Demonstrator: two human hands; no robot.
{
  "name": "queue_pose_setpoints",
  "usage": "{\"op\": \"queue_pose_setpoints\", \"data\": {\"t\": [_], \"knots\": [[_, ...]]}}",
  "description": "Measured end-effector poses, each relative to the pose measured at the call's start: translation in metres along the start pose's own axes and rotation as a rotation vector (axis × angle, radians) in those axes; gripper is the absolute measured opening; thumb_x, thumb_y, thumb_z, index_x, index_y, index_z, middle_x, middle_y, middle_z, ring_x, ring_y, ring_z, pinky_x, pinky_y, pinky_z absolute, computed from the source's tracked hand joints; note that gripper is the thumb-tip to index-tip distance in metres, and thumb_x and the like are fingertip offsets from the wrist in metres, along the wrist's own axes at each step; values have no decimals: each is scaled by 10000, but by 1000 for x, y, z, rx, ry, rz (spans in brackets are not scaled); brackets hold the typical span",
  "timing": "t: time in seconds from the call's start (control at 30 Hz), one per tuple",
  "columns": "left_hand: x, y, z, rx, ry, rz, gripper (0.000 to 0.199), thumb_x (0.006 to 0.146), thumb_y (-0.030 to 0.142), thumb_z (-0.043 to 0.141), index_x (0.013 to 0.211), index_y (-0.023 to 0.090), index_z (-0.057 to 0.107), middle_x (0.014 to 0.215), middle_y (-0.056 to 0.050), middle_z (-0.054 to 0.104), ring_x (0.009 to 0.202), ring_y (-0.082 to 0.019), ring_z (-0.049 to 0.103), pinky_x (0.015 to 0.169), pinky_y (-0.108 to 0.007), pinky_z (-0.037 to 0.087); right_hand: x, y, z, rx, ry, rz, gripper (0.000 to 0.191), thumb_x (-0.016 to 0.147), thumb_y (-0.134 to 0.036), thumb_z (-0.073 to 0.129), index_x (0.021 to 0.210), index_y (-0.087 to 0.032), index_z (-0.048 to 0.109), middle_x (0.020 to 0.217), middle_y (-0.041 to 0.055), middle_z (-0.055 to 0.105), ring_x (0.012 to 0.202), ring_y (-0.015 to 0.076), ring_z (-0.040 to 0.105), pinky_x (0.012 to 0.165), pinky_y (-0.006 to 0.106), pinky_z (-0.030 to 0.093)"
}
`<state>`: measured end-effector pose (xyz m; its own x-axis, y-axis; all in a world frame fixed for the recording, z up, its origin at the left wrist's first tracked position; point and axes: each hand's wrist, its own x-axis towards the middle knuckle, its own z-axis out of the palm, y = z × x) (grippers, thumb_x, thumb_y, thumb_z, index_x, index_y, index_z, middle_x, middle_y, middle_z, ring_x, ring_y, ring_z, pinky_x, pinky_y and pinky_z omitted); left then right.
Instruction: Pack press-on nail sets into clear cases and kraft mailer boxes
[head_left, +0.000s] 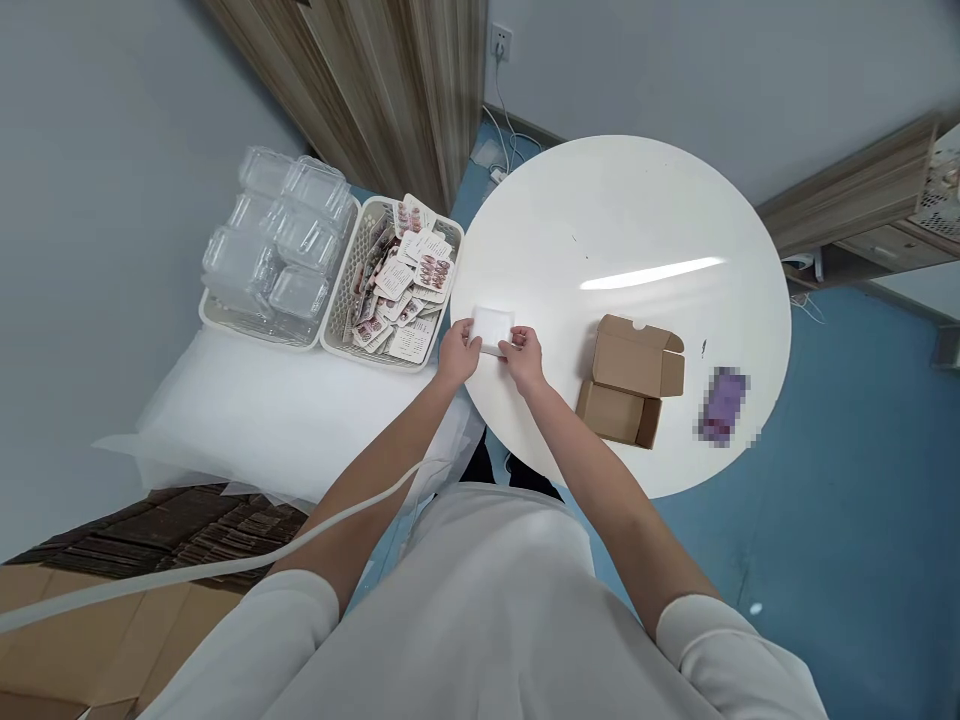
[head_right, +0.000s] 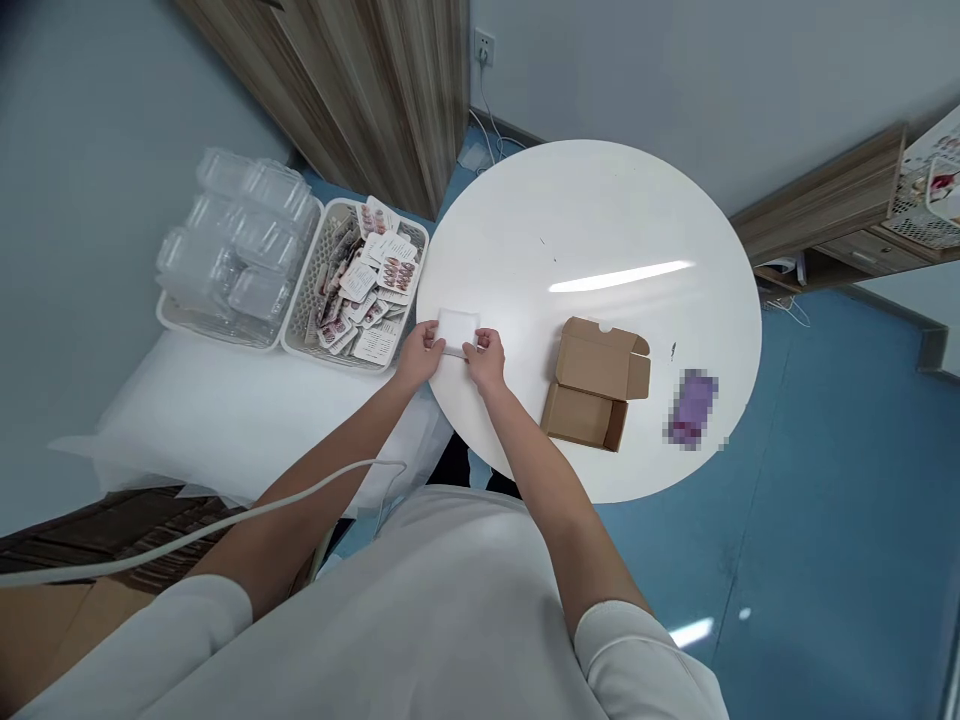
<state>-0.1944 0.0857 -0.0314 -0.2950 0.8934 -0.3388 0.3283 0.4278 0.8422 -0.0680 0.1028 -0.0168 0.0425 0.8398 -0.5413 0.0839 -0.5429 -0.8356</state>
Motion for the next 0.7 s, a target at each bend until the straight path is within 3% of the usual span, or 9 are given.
{"op": "queue_pose_setpoints", "data": {"t": [0.23, 0.33, 0.43, 0.57, 0.7], "knots": [[-34, -7, 6, -495, -10, -283, 292, 672, 235, 619, 946, 174, 539, 908, -50, 558, 817, -140, 554, 669, -269, 474, -30, 11, -30, 111, -44, 13, 339, 585, -260, 611, 887, -221, 462, 950, 6, 498, 750, 115, 526, 625, 261, 463], [-55, 2, 7, -645, -10, -368, 343, 633, 216, 672, 940, 164, 531, 927, -61, 556, 825, -137, 564, 681, -263, 481, -49, 13, -46, 149, -74, -14, 345, 584, -269, 623, 888, -222, 466, 976, 7, 485, 728, 108, 532, 631, 272, 469], [-81, 18, 12, -756, -83, -418, 399, 628, 195, 687, 979, 156, 502, 909, -75, 576, 790, -134, 583, 705, -274, 484, -72, 12, -70, 162, -84, -62, 322, 609, -278, 612, 889, -225, 461, 1005, 10, 476, 720, 100, 535, 639, 277, 476], [-114, 41, 36, -692, -193, -338, 436, 626, 227, 688, 1007, 152, 489, 873, -70, 599, 740, -130, 589, 702, -289, 479, -99, 14, -117, 87, -72, -171, 311, 658, -279, 579, 938, -231, 450, 1060, 26, 457, 731, 103, 546, 651, 287, 484], [-136, 59, 82, -423, -213, -119, 465, 644, 266, 660, 1058, 174, 470, 916, -70, 597, 725, -134, 597, 680, -302, 475, -112, 25, -175, -104, 11, -299, 307, 700, -277, 537, 991, -222, 454, 1079, 55, 445, 720, 117, 548, 661, 311, 485]]}}
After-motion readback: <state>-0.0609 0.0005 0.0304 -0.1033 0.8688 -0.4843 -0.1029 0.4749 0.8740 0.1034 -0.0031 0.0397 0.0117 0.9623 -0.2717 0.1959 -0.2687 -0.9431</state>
